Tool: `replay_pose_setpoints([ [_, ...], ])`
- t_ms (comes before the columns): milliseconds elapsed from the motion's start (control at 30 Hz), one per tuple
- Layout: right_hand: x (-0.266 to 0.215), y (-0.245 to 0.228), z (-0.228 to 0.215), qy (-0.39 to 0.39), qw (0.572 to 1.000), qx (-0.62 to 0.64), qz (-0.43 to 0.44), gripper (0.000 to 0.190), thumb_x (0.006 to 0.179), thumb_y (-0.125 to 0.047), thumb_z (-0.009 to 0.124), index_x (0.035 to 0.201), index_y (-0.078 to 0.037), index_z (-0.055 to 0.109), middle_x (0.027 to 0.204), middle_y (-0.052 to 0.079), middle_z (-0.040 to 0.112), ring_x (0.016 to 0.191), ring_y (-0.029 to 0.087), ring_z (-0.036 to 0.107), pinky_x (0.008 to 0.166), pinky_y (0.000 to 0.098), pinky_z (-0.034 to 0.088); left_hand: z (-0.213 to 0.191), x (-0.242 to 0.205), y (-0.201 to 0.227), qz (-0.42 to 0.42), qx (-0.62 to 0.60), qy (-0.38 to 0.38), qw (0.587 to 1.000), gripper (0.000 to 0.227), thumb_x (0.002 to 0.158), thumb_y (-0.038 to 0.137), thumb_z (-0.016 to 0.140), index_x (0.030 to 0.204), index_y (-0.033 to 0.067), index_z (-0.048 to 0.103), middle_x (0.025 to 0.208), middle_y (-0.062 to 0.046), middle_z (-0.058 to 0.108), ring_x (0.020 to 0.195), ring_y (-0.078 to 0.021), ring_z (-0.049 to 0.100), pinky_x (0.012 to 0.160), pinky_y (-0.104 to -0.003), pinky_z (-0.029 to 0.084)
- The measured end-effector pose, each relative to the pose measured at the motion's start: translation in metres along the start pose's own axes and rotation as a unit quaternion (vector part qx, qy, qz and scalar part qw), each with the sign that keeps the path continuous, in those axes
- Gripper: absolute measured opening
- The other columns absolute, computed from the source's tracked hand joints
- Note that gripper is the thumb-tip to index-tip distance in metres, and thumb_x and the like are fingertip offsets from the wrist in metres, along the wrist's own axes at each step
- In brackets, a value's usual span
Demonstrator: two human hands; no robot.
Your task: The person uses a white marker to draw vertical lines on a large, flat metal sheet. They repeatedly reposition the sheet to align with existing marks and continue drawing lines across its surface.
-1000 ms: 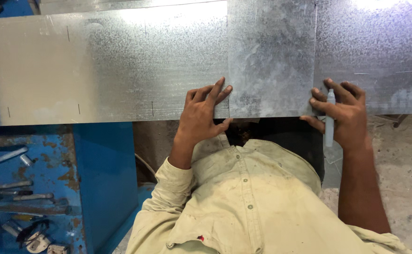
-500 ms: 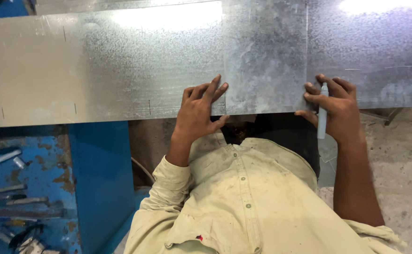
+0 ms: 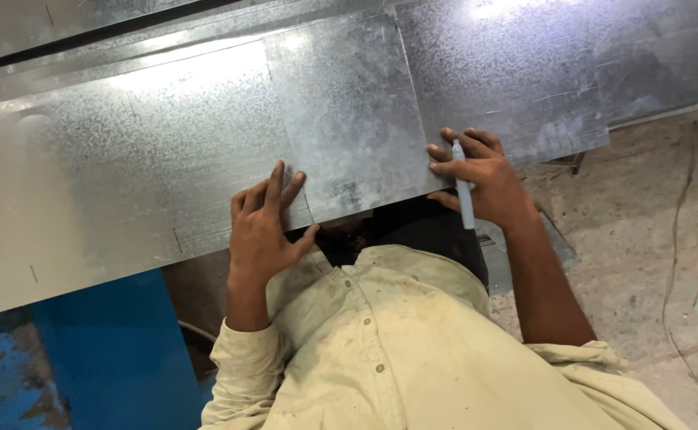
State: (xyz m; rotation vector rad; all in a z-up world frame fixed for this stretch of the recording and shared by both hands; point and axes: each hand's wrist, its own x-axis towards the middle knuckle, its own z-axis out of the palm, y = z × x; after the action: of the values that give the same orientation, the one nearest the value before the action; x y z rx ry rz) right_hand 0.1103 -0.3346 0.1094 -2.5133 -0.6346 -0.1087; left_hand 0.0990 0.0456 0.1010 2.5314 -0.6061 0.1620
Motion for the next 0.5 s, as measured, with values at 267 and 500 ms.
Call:
replay_pose_setpoints([
  [267,-0.0013,0.0025,0.0022,0.017,1.0,0.019,-0.012,0.038,0.074,-0.027,0.09,0.107,-0.012,0.077,0.119,0.007,0.076,0.141,0.026,0.058,0.123,0.0464,0.036,-0.0048,-0.0001,0.0005,-0.005,-0.013,0.01,1.0,0.096,0.078,0.043,0.081,0.157,0.0067,0.042,0.142,-0.004,0.066,0.127,-0.0249,0.055,0.111,-0.042,0.037],
  [500,-0.0032,0.0043,0.0081,0.017,1.0,-0.005,-0.018,0.033,0.076,-0.028,0.091,0.102,-0.012,0.077,0.119,0.006,0.077,0.143,0.026,0.059,0.124,0.0437,0.034,-0.0055,-0.0008,0.0017,-0.017,-0.008,0.003,1.0,0.091,0.077,0.041,0.081,0.155,0.0106,0.047,0.141,0.002,0.067,0.127,-0.0232,0.056,0.112,-0.043,0.037],
])
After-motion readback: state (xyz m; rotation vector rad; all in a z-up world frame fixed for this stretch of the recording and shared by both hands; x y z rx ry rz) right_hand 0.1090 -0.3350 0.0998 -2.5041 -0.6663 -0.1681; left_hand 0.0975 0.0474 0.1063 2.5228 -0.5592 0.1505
